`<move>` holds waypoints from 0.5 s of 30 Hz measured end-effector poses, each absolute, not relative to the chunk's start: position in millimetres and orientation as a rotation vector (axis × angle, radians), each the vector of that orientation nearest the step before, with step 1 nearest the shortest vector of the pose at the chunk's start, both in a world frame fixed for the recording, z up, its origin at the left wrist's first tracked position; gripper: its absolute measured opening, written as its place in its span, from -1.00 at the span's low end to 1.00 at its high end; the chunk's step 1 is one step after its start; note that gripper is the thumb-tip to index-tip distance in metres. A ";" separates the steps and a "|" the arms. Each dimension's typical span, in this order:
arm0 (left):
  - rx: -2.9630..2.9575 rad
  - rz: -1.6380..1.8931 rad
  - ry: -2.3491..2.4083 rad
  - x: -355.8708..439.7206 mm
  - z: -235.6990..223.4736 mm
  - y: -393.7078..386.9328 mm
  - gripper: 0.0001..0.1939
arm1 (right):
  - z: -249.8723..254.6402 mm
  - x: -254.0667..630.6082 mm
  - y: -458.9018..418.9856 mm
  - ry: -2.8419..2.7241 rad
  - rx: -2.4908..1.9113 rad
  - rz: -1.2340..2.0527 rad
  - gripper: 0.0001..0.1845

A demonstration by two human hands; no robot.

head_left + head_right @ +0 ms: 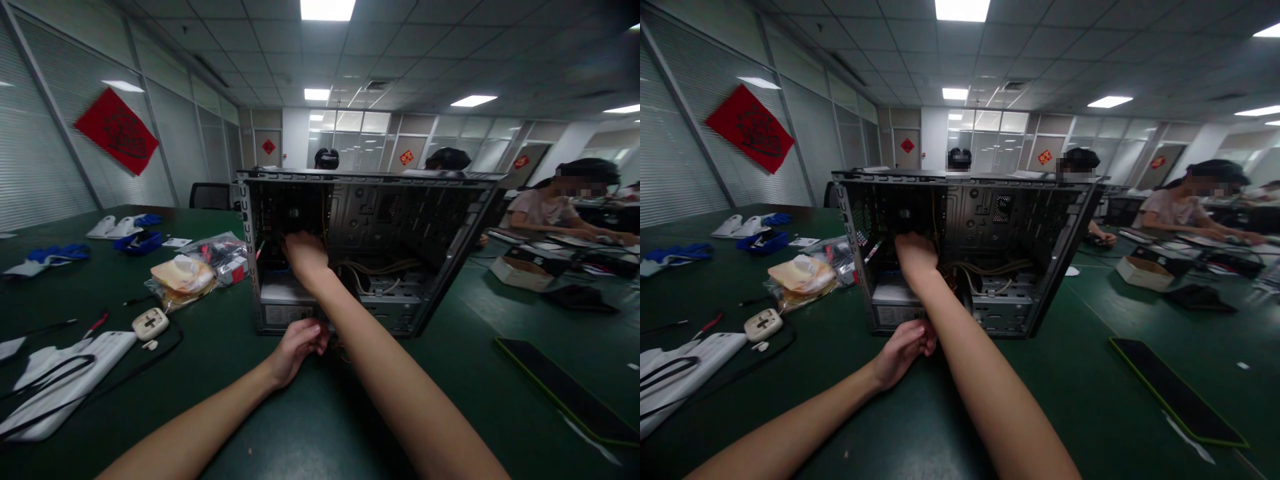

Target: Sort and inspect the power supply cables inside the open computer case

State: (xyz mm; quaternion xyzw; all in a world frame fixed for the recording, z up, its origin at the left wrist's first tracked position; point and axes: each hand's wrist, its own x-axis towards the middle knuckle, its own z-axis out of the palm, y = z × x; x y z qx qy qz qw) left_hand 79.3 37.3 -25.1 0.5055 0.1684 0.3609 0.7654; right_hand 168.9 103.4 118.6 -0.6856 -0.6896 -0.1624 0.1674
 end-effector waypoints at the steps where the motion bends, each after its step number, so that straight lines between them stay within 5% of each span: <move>1: 1.091 0.795 0.361 79.0 -23.8 37.9 -0.69 | 119.1 168.6 102.7 -1.967 -1.938 -0.460 -0.62; 6: 1.044 0.838 0.273 72.8 -5.3 42.0 -0.62 | 122.1 178.0 88.3 -1.992 -1.825 -0.474 -0.48; 11: 0.919 0.909 0.247 64.8 27.0 48.7 -0.55 | 101.5 232.1 36.4 -1.998 -1.339 -0.744 -0.65; 15: 0.847 0.953 0.329 69.7 51.7 55.8 -0.71 | 59.7 278.9 -16.4 -2.055 -1.091 -0.833 -0.69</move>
